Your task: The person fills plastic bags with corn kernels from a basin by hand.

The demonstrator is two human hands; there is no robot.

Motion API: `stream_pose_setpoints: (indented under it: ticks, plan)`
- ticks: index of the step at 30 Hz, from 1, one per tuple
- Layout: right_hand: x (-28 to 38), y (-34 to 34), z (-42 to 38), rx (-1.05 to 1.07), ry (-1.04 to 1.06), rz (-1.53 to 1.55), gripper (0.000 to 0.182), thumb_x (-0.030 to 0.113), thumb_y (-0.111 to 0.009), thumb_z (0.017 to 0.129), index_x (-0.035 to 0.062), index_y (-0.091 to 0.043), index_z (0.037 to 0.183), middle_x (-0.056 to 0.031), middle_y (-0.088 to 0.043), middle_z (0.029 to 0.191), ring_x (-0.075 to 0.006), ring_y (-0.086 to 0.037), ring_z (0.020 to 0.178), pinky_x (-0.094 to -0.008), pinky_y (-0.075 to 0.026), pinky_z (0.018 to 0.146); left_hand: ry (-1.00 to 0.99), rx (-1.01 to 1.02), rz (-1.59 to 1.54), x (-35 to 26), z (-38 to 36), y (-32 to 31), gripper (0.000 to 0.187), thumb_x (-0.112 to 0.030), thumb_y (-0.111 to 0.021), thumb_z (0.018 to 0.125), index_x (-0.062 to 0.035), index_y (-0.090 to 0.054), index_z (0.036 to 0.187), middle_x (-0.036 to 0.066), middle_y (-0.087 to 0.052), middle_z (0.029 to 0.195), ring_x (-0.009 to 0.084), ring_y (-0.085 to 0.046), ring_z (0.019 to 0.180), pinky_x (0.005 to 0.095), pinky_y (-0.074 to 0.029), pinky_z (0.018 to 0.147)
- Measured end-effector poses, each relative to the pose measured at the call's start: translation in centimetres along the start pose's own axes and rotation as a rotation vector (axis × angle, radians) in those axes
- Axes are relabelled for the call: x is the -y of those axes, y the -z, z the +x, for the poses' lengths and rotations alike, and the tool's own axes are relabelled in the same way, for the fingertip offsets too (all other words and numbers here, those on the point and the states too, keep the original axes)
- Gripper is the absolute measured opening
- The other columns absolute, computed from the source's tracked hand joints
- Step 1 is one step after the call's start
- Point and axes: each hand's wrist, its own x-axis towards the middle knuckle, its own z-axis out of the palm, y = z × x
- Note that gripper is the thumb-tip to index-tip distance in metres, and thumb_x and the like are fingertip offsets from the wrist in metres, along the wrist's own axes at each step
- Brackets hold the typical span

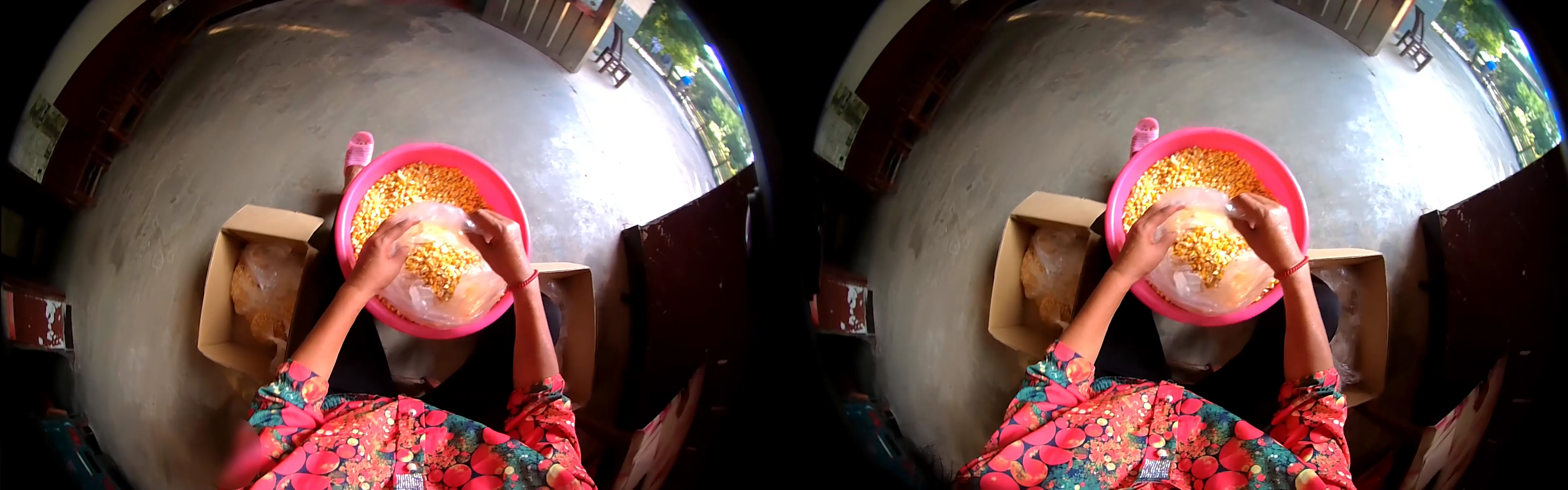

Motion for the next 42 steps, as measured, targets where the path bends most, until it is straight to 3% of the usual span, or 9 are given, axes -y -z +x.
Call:
stream_pose_setpoints:
  ticks: [9,15,19,21,26,31,32,36,42]
  plan:
    - [-5.0,0.3,-0.4,0.106,-0.377,0.459,0.033,0.029,-0.057,0.087,0.0017,-0.060,0.106,-0.0170,-0.061,0.100,-0.0254,-0.060,0.093,-0.0343,-0.047,0.081,0.057,0.095,-0.055,-0.8,0.3,0.0,0.040,0.006,-0.055,0.074,-0.0048,-0.058,0.113,0.016,-0.060,0.112,0.0279,-0.057,0.106,0.0330,-0.044,0.091]
    - [-10.0,-2.2,-1.0,-0.019,-0.420,-0.197,0.028,0.007,-0.052,0.080,0.0067,-0.060,0.106,-0.0189,-0.059,0.097,-0.0347,-0.059,0.088,-0.0423,-0.048,0.077,0.078,0.133,-0.033,-1.4,0.3,0.1,0.038,0.004,-0.053,0.074,-0.0044,-0.060,0.110,0.016,-0.062,0.108,0.0277,-0.059,0.102,0.0333,-0.045,0.090]
    - [-11.5,-5.3,-1.2,0.076,-0.622,-0.208,0.025,0.024,-0.048,0.086,0.0106,-0.058,0.104,-0.0186,-0.058,0.095,-0.0337,-0.060,0.087,-0.0429,-0.049,0.074,0.090,0.161,-0.055,-0.8,0.1,0.0,0.036,0.003,-0.053,0.074,-0.0039,-0.061,0.108,0.015,-0.062,0.106,0.0274,-0.059,0.101,0.0333,-0.045,0.090]
    - [-11.6,-5.7,-1.6,0.334,-0.383,-0.349,0.026,0.029,-0.043,0.089,0.0130,-0.059,0.102,-0.0178,-0.060,0.097,-0.0325,-0.061,0.090,-0.0430,-0.048,0.076,0.106,0.163,-0.047,-0.7,0.0,0.0,0.036,0.003,-0.053,0.074,-0.0039,-0.061,0.108,0.016,-0.063,0.106,0.0273,-0.059,0.101,0.0333,-0.045,0.090]
    - [-8.3,-4.6,-0.7,0.474,-0.516,-0.108,0.032,0.029,-0.041,0.089,0.0124,-0.063,0.105,-0.0176,-0.063,0.098,-0.0336,-0.060,0.093,-0.0396,-0.047,0.080,0.118,0.181,-0.036,-1.1,0.1,0.0,0.035,0.003,-0.053,0.074,-0.0041,-0.061,0.108,0.016,-0.063,0.106,0.0273,-0.059,0.102,0.0332,-0.045,0.089]
    - [-10.1,-5.4,-0.6,0.081,-0.421,0.188,0.019,0.016,-0.055,0.082,0.0043,-0.064,0.094,-0.0200,-0.063,0.093,-0.0331,-0.061,0.083,-0.0371,-0.047,0.075,0.134,0.186,-0.039,-1.3,0.1,0.1,0.035,0.002,-0.054,0.074,-0.0041,-0.061,0.108,0.016,-0.063,0.106,0.0274,-0.060,0.101,0.0329,-0.045,0.089]
    - [-10.6,-5.6,-0.4,0.061,-0.464,0.296,0.011,0.013,-0.057,0.084,0.0050,-0.062,0.091,-0.0137,-0.063,0.078,-0.0227,-0.058,0.061,-0.0311,-0.046,0.057,0.135,0.181,-0.031,-1.0,0.0,0.0,0.035,0.002,-0.054,0.074,-0.0041,-0.062,0.108,0.016,-0.063,0.106,0.0269,-0.060,0.102,0.0328,-0.045,0.089]
    - [-9.1,-3.5,0.6,-0.131,-0.711,1.128,0.014,0.022,-0.053,0.091,0.0099,-0.059,0.091,0.0029,-0.053,0.066,-0.0033,-0.041,0.046,-0.0183,-0.028,0.040,0.145,0.194,-0.037,-1.1,0.1,0.1,0.035,0.002,-0.054,0.074,-0.0036,-0.062,0.107,0.015,-0.063,0.106,0.0263,-0.060,0.102,0.0326,-0.045,0.090]
    - [-8.4,-3.6,0.5,-0.130,-0.760,1.168,0.014,0.019,-0.053,0.091,0.0056,-0.058,0.092,-0.0008,-0.058,0.078,-0.0078,-0.055,0.063,-0.0203,-0.044,0.053,0.113,0.185,-0.046,-0.7,0.0,0.0,0.034,0.002,-0.054,0.074,-0.0033,-0.062,0.107,0.015,-0.063,0.107,0.0262,-0.059,0.103,0.0328,-0.045,0.089]
